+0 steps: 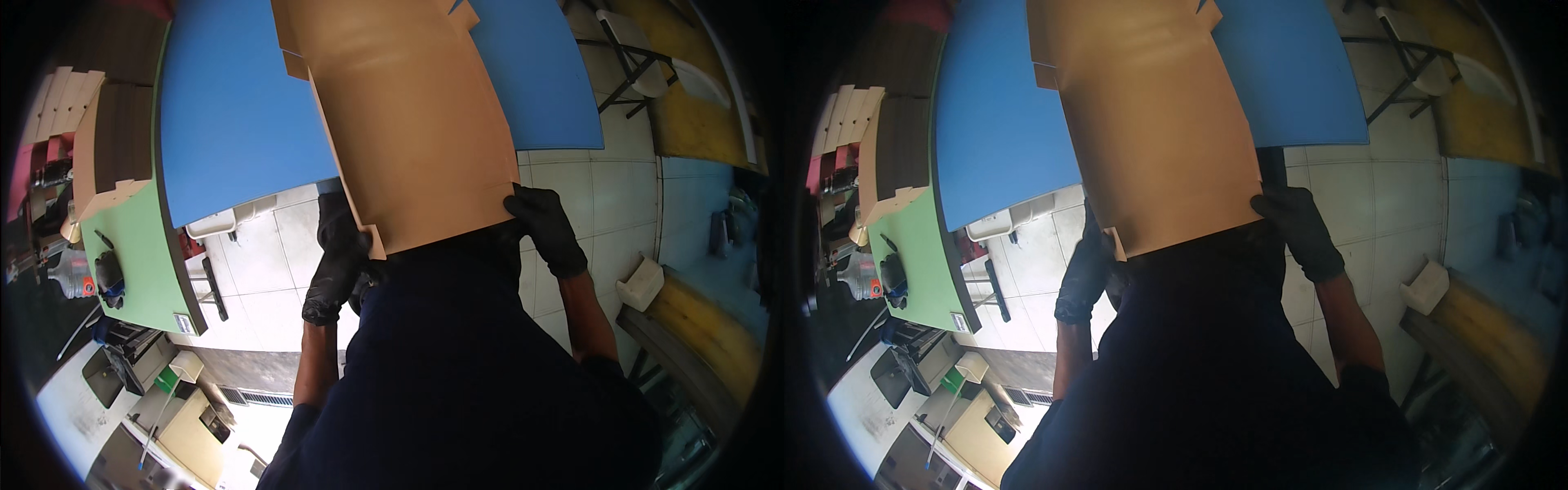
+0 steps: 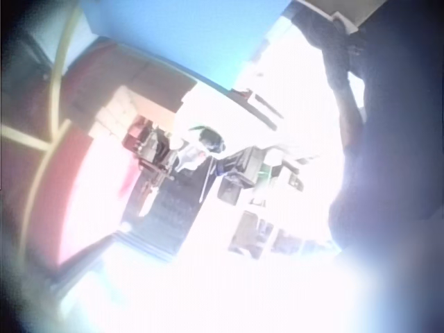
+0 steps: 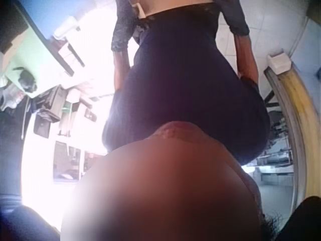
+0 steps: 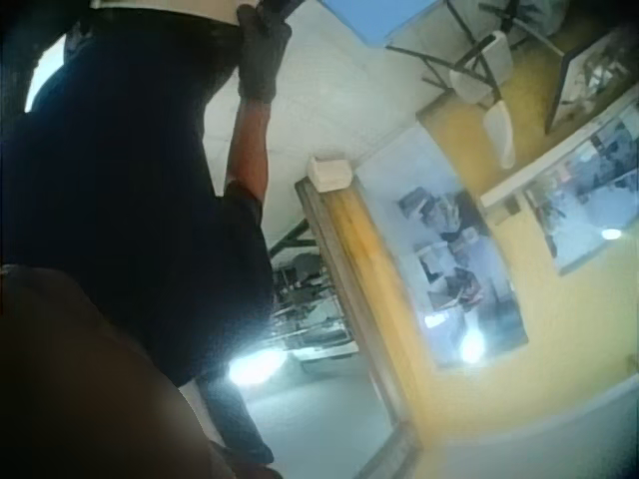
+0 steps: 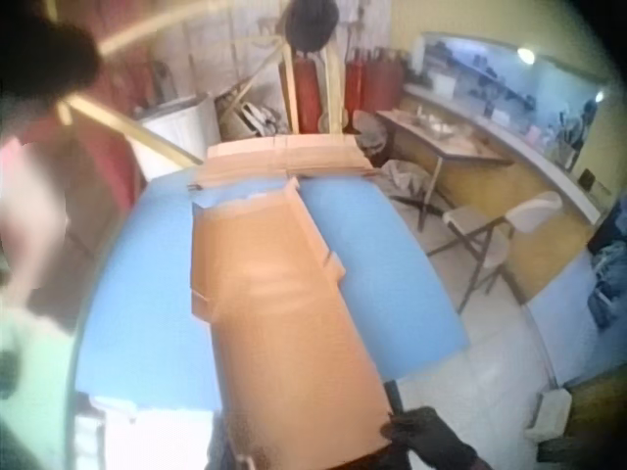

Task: The person assembles flat cardboard boxes on a blue table. They fold the side flaps and tuck the tabs to form the box shape, then place the finished box aside and repeat with another flat piece.

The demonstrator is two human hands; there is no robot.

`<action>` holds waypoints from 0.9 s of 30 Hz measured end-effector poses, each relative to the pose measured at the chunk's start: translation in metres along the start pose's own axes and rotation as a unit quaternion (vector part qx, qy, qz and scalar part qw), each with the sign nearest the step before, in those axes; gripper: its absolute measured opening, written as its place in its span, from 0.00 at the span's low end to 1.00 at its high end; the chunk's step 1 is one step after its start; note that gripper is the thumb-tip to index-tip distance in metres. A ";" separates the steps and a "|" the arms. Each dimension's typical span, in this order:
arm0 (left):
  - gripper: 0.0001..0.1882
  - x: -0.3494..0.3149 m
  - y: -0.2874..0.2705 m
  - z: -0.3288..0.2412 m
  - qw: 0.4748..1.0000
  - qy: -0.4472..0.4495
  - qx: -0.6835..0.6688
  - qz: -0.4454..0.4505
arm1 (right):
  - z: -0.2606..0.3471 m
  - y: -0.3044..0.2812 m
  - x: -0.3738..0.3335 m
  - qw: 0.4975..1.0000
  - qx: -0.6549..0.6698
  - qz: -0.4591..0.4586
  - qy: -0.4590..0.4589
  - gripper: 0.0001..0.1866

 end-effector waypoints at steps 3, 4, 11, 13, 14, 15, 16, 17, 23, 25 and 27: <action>0.42 -0.003 -0.004 -0.005 0.991 -0.088 0.066 0.071 | 0.007 0.001 -0.001 0.999 -0.011 -0.019 -0.036 0.18; 0.44 -0.003 -0.002 -0.006 0.994 -0.068 0.061 0.060 | 0.008 -0.001 -0.001 0.998 -0.017 -0.008 -0.051 0.18; 0.18 0.018 0.024 -0.016 0.973 0.099 -0.121 0.170 | 0.007 -0.016 -0.002 0.988 0.049 -0.006 -0.147 0.35; 0.18 0.028 0.048 -0.027 0.951 0.123 -0.124 0.255 | 0.000 -0.004 -0.005 0.960 0.213 0.056 -0.173 0.34; 0.18 0.029 0.061 -0.036 0.930 0.171 -0.133 0.296 | -0.003 0.002 -0.004 0.922 0.317 0.126 -0.184 0.33; 0.18 0.029 0.073 -0.045 0.921 0.181 -0.110 0.326 | -0.003 0.000 -0.003 0.961 0.153 0.042 -0.228 0.33; 0.18 0.028 0.082 -0.055 0.916 0.190 -0.077 0.346 | -0.002 0.000 -0.003 0.955 -0.029 -0.014 -0.294 0.32; 0.18 0.024 0.089 -0.066 0.909 0.200 -0.041 0.364 | 0.000 -0.003 -0.001 0.953 -0.058 -0.051 -0.294 0.31; 0.19 -0.009 0.066 -0.160 0.876 0.351 0.085 0.320 | 0.038 -0.016 0.014 0.957 0.142 -0.140 -0.211 0.25; 0.19 -0.009 0.054 -0.195 0.865 0.429 0.146 0.213 | 0.063 -0.002 0.024 0.941 0.106 -0.137 -0.290 0.25; 0.30 -0.012 0.040 -0.229 0.748 0.577 0.326 0.038 | 0.091 -0.002 0.018 0.903 -0.060 -0.198 -0.376 0.23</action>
Point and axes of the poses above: each hand's wrist, its own x-axis towards the middle knuckle, its own y-axis out of the palm, z = x × y, the point moved 2 cm from there along x, towards the middle knuckle, and after that the axes turned 1 degree about -z, right-handed, at the moved point
